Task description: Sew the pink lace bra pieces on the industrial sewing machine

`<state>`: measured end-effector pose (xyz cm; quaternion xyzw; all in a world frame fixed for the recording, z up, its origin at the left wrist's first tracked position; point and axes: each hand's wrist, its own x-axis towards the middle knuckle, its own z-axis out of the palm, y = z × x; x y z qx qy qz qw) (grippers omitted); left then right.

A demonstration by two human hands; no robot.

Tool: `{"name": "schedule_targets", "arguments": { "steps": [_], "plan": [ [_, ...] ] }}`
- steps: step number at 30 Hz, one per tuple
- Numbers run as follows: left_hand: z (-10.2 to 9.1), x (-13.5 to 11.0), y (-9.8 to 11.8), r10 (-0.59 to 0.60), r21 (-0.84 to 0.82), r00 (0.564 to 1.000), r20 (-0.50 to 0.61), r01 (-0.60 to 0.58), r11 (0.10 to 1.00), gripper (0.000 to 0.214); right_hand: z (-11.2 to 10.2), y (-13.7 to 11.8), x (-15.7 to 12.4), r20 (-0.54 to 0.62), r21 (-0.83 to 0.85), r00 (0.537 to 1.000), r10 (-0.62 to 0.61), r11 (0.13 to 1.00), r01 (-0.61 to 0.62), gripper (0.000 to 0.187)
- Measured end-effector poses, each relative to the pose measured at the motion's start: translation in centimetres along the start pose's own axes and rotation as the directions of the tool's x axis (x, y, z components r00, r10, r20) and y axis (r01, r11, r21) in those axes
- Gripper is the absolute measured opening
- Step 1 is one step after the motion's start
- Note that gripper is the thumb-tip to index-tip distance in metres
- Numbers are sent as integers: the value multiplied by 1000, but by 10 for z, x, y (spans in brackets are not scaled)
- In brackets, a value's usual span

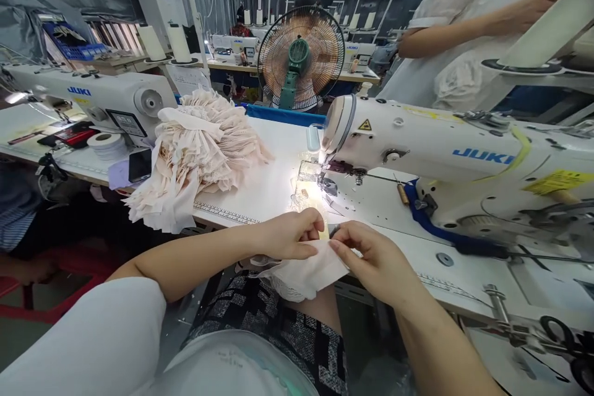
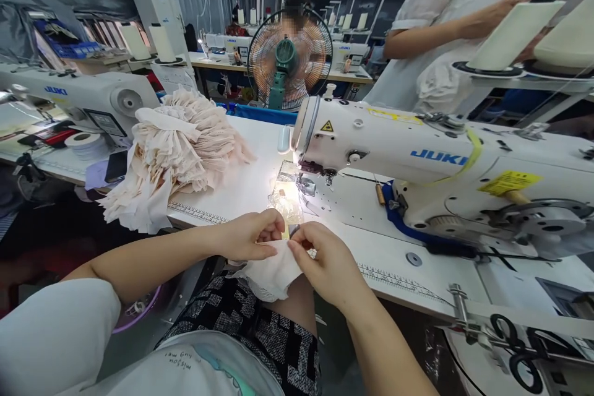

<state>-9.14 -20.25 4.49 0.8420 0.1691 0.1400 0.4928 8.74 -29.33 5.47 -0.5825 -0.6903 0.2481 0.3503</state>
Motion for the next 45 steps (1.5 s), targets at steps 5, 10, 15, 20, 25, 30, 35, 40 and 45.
{"name": "schedule_targets", "arguments": {
  "steps": [5, 10, 15, 20, 25, 30, 35, 40, 45],
  "plan": [
    [1, -35, -2, -62, 227, 993, -103, 84, 970, 26, 10, -1, -20, 13, 139, 994, 106, 985, -107, 23],
    [20, -68, -2, -30, 354, 990, -140, 79, 932, 17, 22, -15, -58, -71, 117, 996, 52, 992, -43, 19],
    [34, -81, -9, -103, 344, 976, -194, 166, 924, 20, 32, -15, -78, -53, 160, 986, 159, 976, -148, 17],
    [29, -74, 11, 341, 420, 908, -245, -217, 881, 11, 31, -13, -81, -157, 70, 984, 88, 995, -78, 16],
    [14, -68, 43, 477, 241, 872, -111, -442, 864, 18, 22, -14, -74, -194, 185, 976, -101, 973, 138, 15],
    [9, -62, 63, 312, -192, 950, -4, -307, 932, 10, 40, -16, -47, -87, 564, 972, -220, 793, 230, 44],
    [6, -67, 61, 218, -361, 976, -22, -211, 908, 3, 58, -5, -39, 61, 661, 965, -254, 735, 152, 59],
    [3, -73, 39, -62, -265, 990, -125, 27, 964, 10, 33, 13, -54, 30, 491, 985, -172, 860, 135, 34],
    [18, -73, 0, -274, -201, 945, -177, 238, 950, 10, 20, 23, -54, 113, 5, 993, -45, 999, 45, 11]
  ]
}}
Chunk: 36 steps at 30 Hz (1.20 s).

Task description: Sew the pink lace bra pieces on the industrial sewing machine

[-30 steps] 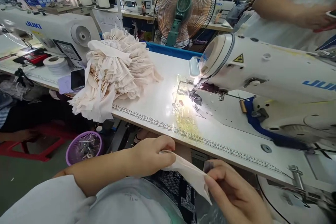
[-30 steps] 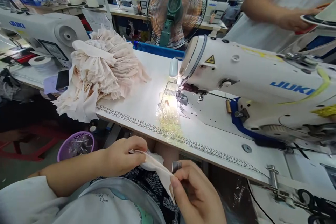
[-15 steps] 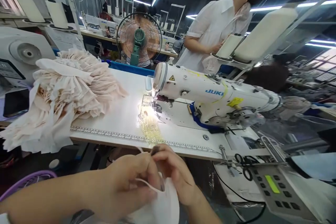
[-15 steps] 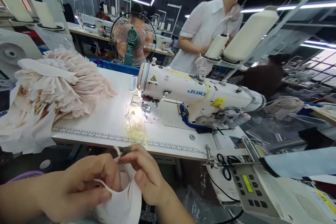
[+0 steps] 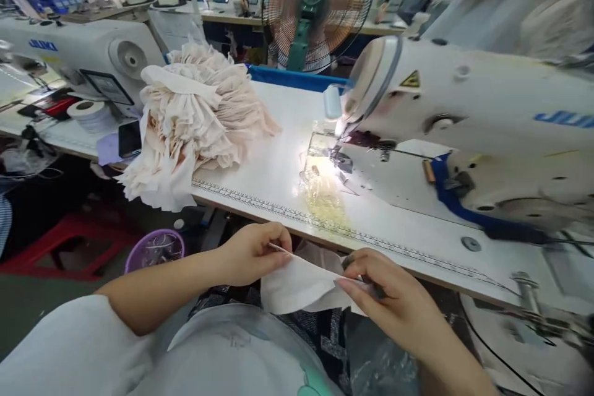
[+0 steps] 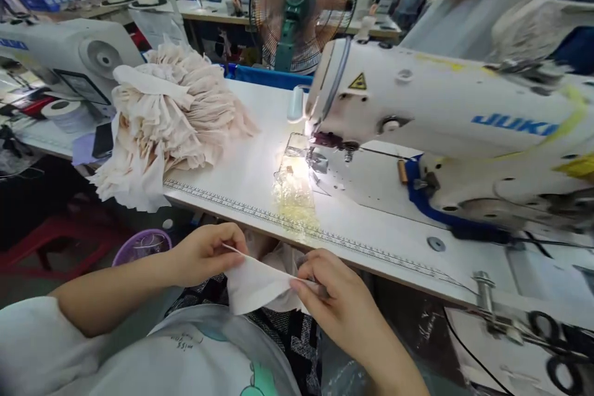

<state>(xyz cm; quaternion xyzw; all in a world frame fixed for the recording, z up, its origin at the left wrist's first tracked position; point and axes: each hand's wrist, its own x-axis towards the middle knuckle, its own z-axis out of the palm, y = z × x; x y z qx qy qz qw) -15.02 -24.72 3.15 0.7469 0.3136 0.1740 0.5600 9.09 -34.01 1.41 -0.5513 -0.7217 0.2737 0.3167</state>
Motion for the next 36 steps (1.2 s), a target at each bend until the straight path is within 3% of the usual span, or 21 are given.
{"name": "schedule_targets", "arguments": {
  "steps": [4, 7, 13, 17, 22, 28, 36],
  "plan": [
    [2, 8, -23, -53, 137, 994, -97, 66, 988, 9, 5, 4, 17, -14, -219, 999, -30, 975, 26, 13],
    [-3, 20, -30, -36, 308, 989, -144, 79, 948, 8, 8, 7, 35, 1, -329, 999, 42, 943, -39, 16],
    [-21, 41, -31, -5, 605, 998, -60, 41, 795, 14, 11, 12, 54, 31, -396, 992, 123, 913, -101, 22],
    [-34, 42, -34, 25, 662, 1000, -15, -9, 750, 17, 17, 11, 62, 62, -332, 989, 136, 937, -109, 26],
    [-49, 51, -32, -94, 737, 992, -87, 128, 664, 13, 28, 21, 81, 75, -354, 988, 131, 930, -97, 25],
    [-49, 64, -23, -190, 780, 980, -64, 168, 604, 10, 30, 37, 87, 51, -430, 986, 158, 895, -121, 23],
    [-48, 67, -20, -224, 797, 974, -23, 154, 585, 10, 31, 23, 78, 20, -444, 984, 178, 884, -150, 25]
  ]
}}
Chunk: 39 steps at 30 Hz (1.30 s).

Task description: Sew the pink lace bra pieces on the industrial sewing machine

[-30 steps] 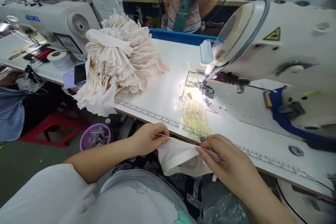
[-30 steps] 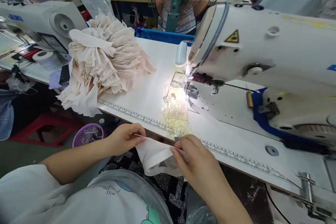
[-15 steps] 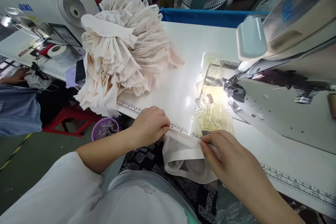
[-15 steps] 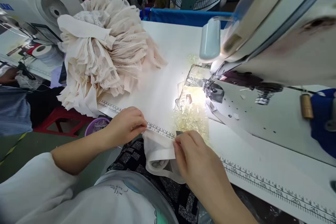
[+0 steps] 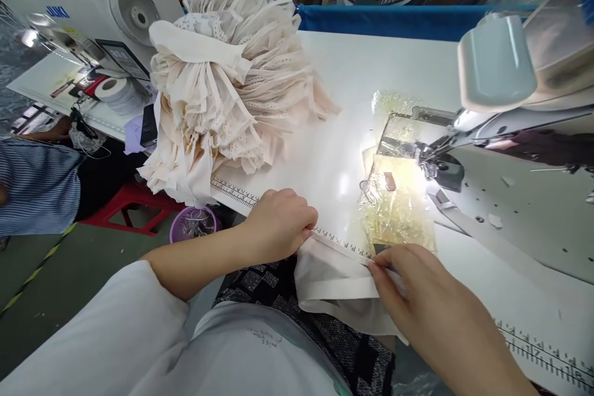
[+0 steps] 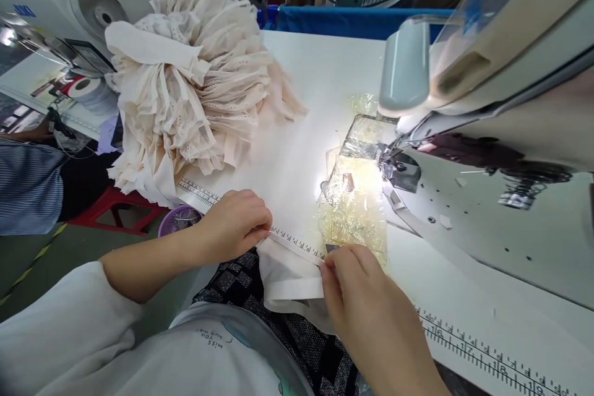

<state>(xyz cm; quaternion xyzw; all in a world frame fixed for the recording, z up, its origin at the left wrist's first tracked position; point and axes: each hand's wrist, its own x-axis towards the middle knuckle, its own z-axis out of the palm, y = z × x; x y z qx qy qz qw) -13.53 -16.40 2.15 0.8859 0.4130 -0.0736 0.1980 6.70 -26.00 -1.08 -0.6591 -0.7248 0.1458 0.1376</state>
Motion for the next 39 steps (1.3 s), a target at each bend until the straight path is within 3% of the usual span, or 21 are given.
{"name": "schedule_targets", "arguments": {
  "steps": [9, 18, 23, 39],
  "plan": [
    [-4, 6, -1, 53, 60, 998, 35, -55, 997, 11, -4, 0, 1, 9, 11, 999, 41, 999, -41, 17],
    [-8, 7, -1, 95, 77, 992, 78, -101, 992, 14, -5, 1, 1, 52, 94, 998, 20, 995, -24, 26],
    [-8, 7, -3, 107, 68, 991, 83, -112, 991, 13, -4, -1, 3, 65, 34, 995, 78, 996, -81, 26],
    [-4, 7, -8, 107, 34, 994, 26, -107, 994, 9, 3, 4, 3, 34, -10, 996, 81, 997, -80, 36]
  ]
}}
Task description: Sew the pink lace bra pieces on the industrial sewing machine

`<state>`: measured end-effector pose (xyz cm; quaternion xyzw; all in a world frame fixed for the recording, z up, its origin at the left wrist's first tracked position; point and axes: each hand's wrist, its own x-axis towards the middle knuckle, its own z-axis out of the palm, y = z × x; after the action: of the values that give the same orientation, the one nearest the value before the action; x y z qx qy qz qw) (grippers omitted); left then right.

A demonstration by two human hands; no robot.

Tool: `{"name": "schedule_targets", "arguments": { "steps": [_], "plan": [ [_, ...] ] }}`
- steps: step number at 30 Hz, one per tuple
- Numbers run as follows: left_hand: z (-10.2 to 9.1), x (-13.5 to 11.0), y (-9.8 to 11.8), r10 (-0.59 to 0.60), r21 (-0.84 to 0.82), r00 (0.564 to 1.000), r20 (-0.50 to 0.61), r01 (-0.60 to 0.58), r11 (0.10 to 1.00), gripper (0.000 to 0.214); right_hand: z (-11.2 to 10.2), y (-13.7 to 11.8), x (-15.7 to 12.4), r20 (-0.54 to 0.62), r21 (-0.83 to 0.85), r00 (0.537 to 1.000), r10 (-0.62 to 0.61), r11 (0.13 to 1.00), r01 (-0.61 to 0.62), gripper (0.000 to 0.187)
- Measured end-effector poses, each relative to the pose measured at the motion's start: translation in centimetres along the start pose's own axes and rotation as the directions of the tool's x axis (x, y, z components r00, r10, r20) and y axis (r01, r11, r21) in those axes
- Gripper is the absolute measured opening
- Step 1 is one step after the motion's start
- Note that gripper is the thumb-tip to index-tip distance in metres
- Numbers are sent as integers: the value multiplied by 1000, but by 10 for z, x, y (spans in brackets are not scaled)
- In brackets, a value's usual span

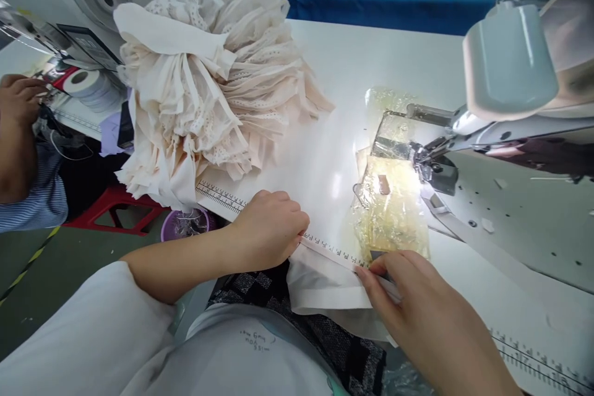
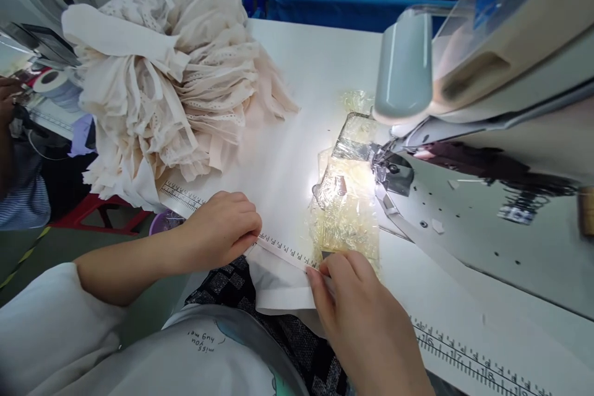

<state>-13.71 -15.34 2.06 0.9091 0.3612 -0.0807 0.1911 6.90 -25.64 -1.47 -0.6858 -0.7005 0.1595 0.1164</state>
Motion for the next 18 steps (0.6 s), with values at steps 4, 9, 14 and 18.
{"name": "schedule_targets", "arguments": {
  "steps": [4, 9, 14, 18],
  "plan": [
    [-1, 1, 0, -9, 10, 1000, 12, 9, 1000, 11, -2, -3, 0, 38, -23, 999, 29, 999, -28, 38],
    [-2, 3, 1, 5, 37, 1000, 21, -6, 999, 11, -4, -4, 1, 32, -25, 999, 17, 1000, -16, 37],
    [-5, 4, 2, 14, 72, 999, 37, -17, 997, 13, -6, 0, 4, 56, 4, 998, -8, 1000, 8, 30],
    [-6, 5, 2, 21, 83, 998, 53, -25, 996, 13, -5, 4, 6, 32, 7, 998, -56, 998, 56, 26]
  ]
}}
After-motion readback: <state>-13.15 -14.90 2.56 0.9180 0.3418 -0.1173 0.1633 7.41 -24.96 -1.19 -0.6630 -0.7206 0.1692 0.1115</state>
